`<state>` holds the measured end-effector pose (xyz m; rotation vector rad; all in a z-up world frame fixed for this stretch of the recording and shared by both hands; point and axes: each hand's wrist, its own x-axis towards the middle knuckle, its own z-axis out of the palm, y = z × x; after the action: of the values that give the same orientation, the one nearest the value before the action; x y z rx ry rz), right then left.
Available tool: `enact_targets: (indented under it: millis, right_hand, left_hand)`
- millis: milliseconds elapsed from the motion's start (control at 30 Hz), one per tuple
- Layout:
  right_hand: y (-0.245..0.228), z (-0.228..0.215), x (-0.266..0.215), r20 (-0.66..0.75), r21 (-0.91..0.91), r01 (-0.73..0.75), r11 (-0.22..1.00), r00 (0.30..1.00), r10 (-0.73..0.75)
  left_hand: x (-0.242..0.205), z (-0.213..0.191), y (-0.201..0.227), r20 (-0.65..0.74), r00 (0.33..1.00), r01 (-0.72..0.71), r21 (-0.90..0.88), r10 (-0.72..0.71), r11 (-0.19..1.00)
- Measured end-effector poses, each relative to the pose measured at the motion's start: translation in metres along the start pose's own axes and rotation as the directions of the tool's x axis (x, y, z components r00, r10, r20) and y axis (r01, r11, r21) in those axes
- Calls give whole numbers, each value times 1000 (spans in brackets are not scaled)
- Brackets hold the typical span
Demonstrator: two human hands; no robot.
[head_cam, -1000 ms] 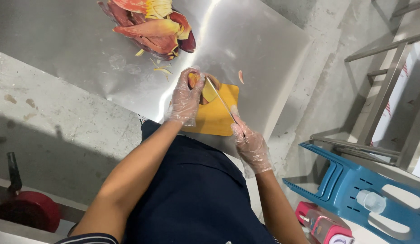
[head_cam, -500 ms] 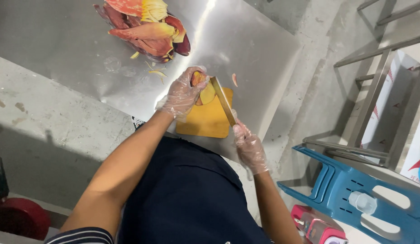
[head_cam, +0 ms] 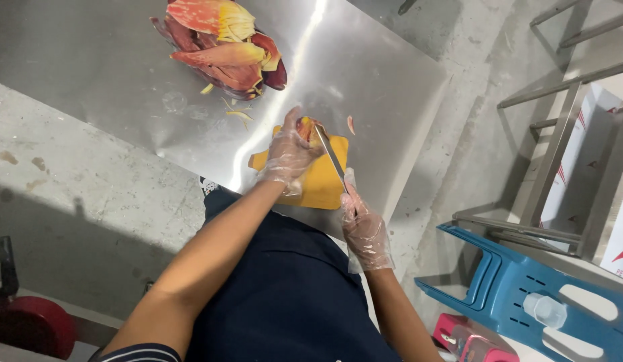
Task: Peeling and trimming the outer layers of a banana blossom at a kitchen workstation.
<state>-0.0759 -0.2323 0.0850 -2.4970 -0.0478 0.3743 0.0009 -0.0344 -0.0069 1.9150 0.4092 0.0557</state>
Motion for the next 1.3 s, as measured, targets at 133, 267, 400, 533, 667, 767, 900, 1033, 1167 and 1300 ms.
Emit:
enact_targets:
  millis: [133, 267, 400, 533, 667, 767, 900, 1033, 1167, 1300]
  right_hand:
    - [14, 5, 7, -37, -28, -26, 999, 999, 25]
    - [16, -6, 12, -55, -40, 6, 999, 998, -8]
    - [20, -19, 18, 52, -55, -112, 992, 992, 114]
    - [31, -25, 25, 129, -29, -196, 980, 972, 198]
    - [61, -19, 28, 160, 39, -235, 971, 961, 226]
    - [92, -9, 33, 166, 178, -221, 959, 967, 192]
    - [90, -9, 37, 116, 187, -89, 978, 991, 68]
    - [94, -19, 35, 107, 144, -56, 988, 993, 40]
    - [121, -1, 37, 9, 185, 0, 983, 1000, -2]
    - [126, 24, 57, -221, -3, 220, 976, 951, -215]
  left_hand:
    - [4, -1, 7, 25, 999, -26, 129, 23, 991]
    - [4, 3, -1, 30, 997, -77, 98, 75, 992]
    - [8, -14, 10, 181, 978, -126, 127, 102, 984]
    - [19, -13, -18, 236, 934, -297, 90, 269, 951]
    - [24, -30, 8, 366, 920, -215, 172, 140, 962]
    - [33, -35, 5, 437, 883, -240, 106, 171, 965]
    - [35, -44, 3, 536, 816, -120, -209, 216, 971]
    - [34, -48, 16, 537, 835, -49, -144, 119, 988]
    - [30, -54, 24, 485, 872, 200, -242, -60, 949]
    - [34, -44, -15, 372, 924, 9, -260, 91, 966]
